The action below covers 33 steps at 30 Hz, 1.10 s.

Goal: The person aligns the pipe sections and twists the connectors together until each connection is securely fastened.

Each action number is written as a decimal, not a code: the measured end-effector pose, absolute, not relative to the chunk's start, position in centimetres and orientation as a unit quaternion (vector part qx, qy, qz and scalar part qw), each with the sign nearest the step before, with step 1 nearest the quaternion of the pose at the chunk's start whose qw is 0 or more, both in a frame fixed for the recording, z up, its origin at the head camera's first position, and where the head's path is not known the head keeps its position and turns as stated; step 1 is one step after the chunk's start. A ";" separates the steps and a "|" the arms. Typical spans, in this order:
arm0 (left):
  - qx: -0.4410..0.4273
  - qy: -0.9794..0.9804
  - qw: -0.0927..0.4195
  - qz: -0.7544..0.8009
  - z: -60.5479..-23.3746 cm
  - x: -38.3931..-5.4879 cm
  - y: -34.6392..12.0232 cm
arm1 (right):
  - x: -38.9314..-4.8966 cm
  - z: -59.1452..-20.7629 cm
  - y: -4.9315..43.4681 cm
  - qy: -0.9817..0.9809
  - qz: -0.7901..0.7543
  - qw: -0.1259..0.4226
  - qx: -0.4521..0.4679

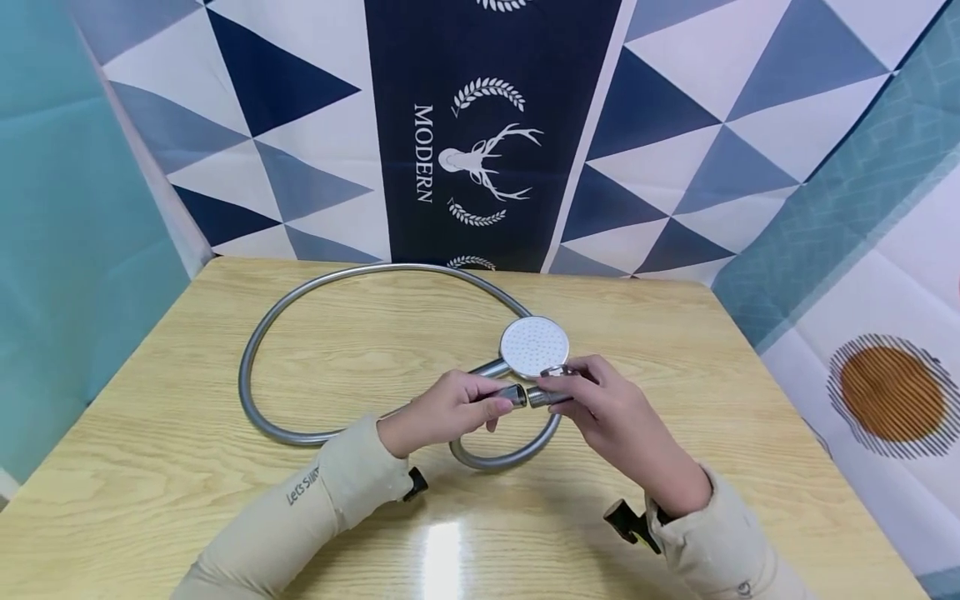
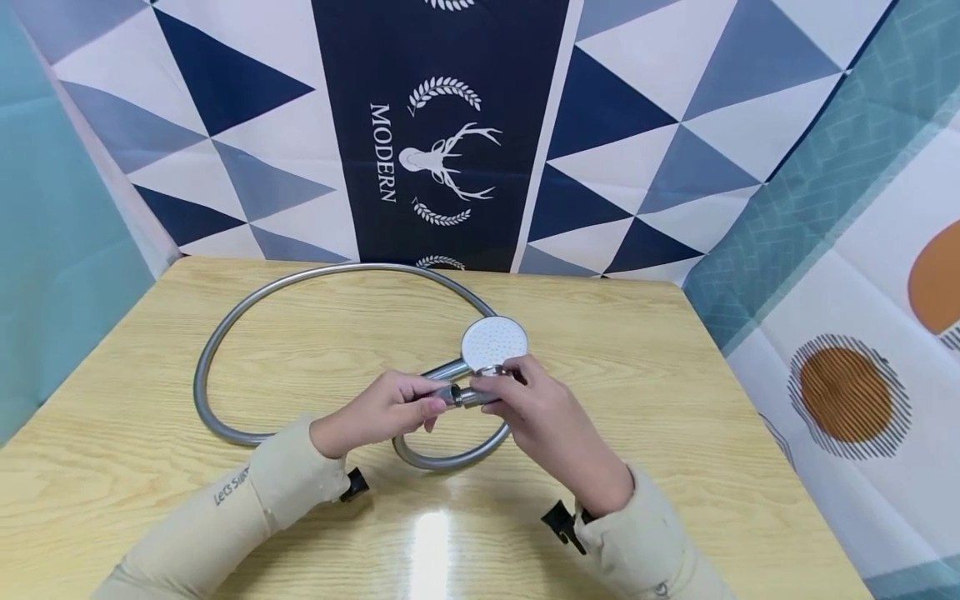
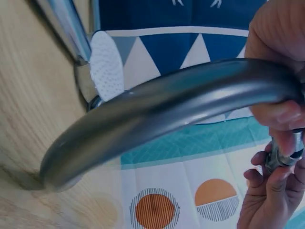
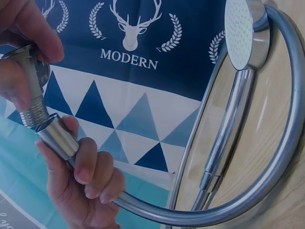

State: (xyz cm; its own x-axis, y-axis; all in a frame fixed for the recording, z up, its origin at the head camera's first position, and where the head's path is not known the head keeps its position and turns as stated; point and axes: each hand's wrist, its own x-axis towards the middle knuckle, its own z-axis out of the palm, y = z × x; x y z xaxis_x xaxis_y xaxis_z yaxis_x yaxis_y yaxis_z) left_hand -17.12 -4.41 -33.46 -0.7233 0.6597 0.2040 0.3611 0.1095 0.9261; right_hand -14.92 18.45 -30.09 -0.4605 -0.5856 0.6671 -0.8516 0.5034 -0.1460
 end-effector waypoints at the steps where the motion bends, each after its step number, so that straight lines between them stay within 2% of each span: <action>1: 0.366 0.735 0.126 0.557 -33.4 -17.1 -4.4 | -14.8 -30.2 18.5 -0.820 0.238 0.283 0.436; 5: 0.432 0.731 0.116 0.515 -33.1 -17.1 -4.3 | -14.4 -30.6 18.8 -0.818 0.238 0.304 0.428; 8: 0.450 0.730 0.131 0.497 -32.8 -16.9 -4.3 | -14.0 -30.9 19.0 -0.813 0.244 0.313 0.427; 12: 0.441 0.742 0.152 0.482 -32.4 -16.6 -4.3 | -13.7 -31.3 19.0 -0.800 0.259 0.332 0.427; 16: 0.422 0.754 0.149 0.482 -32.3 -16.7 -4.3 | -13.7 -31.7 18.8 -0.788 0.261 0.359 0.427; 21: 0.409 0.751 0.150 0.496 -32.2 -16.7 -4.6 | -13.6 -32.2 18.5 -0.788 0.252 0.362 0.430; 33: 0.424 0.771 0.076 0.470 -32.8 -16.5 -3.4 | -13.2 -32.4 19.0 -0.811 0.209 0.357 0.413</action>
State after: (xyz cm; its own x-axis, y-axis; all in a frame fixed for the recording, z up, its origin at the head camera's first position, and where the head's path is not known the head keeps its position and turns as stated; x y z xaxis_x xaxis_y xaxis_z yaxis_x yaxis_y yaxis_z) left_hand -16.46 -3.42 -32.77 -0.6292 0.7246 0.2812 0.5817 0.1990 0.7887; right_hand -13.18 19.04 -32.41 -0.4035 -0.5207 0.7524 -0.8194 0.5716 -0.0439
